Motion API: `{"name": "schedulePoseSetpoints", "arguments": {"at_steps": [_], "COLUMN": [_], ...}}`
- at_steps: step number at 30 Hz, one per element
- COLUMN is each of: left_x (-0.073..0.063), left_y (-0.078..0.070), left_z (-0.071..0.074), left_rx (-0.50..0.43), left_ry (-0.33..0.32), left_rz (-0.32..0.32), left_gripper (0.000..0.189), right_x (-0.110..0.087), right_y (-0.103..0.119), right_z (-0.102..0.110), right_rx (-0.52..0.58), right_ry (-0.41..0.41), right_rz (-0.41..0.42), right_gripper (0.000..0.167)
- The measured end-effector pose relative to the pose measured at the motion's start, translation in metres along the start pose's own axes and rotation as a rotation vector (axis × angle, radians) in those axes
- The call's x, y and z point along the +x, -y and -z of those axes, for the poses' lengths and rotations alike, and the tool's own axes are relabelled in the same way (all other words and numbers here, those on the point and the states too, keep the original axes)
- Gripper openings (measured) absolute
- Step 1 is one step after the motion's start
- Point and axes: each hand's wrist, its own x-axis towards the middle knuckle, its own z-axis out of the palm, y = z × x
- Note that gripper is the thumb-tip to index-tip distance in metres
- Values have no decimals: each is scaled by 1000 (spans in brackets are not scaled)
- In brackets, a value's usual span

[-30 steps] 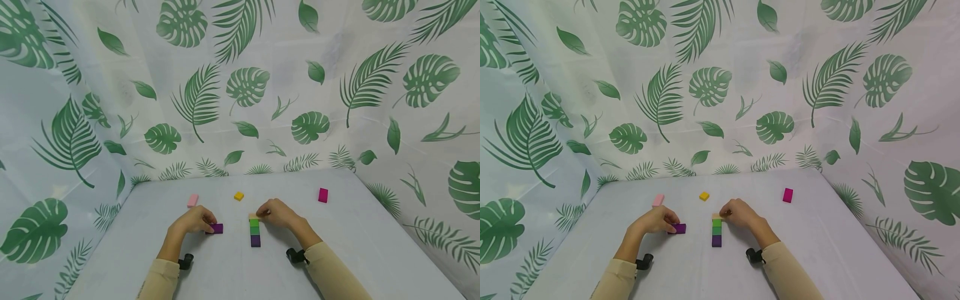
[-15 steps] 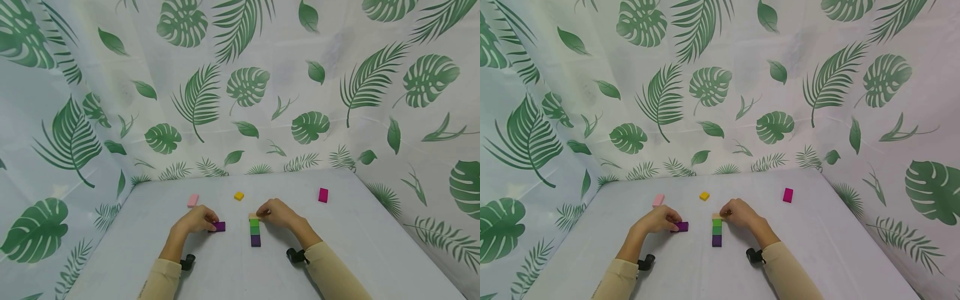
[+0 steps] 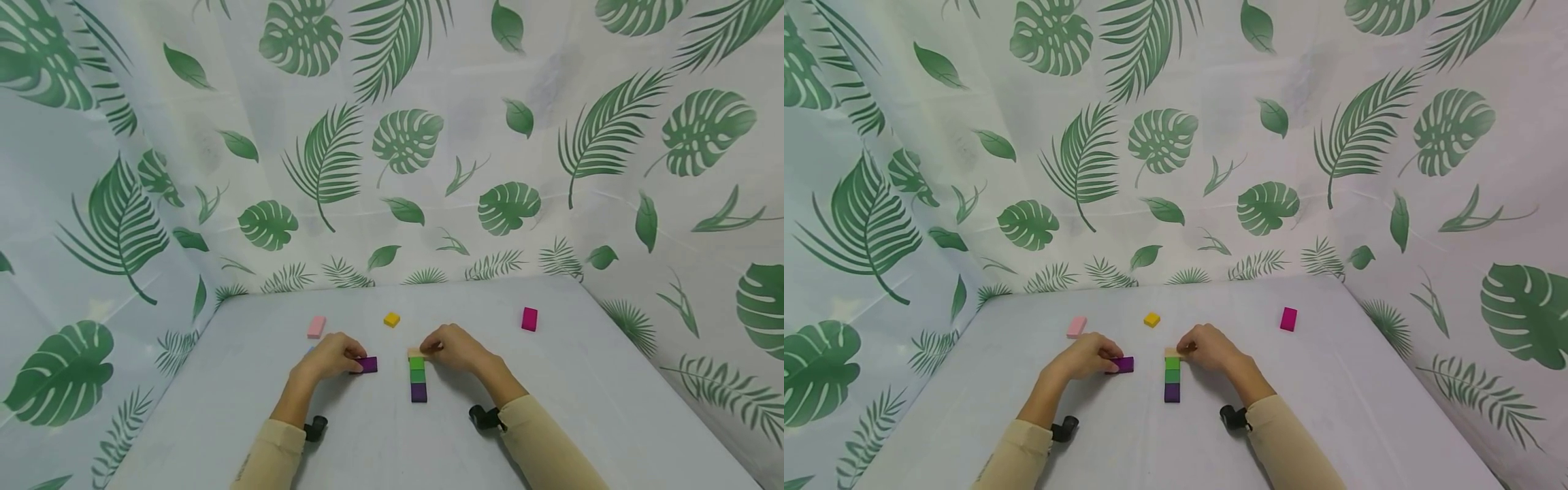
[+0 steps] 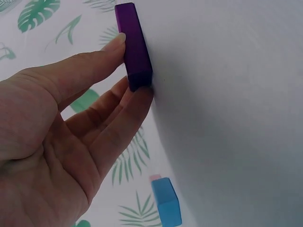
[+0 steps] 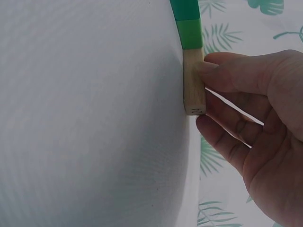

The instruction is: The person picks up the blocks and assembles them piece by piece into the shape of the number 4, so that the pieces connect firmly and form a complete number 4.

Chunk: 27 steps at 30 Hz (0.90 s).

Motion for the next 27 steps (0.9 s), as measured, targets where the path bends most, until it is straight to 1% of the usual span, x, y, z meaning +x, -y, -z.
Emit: {"name": "schedulePoseSetpoints", "arguments": {"at_steps": [3, 11, 18, 27], "left_x": [4, 14, 20, 31], "left_y": [-1, -4, -7, -14], "left_z": [-2, -7, -11, -15], "left_rx": [6, 12, 22, 25], "left_ry": [-2, -18, -24, -23], "left_rz": [-15, -27, -19, 9], "left_gripper": [19, 20, 20, 20], "right_x": [0, 0, -1, 0], "right_y": [0, 1, 1, 0], "right_z": [1, 0, 0, -1], "right_rx": [2, 1, -4, -13], "right_ry": [0, 3, -2, -3], "right_rz": [4, 2, -3, 1], "right_gripper": [20, 20, 20, 21]}}
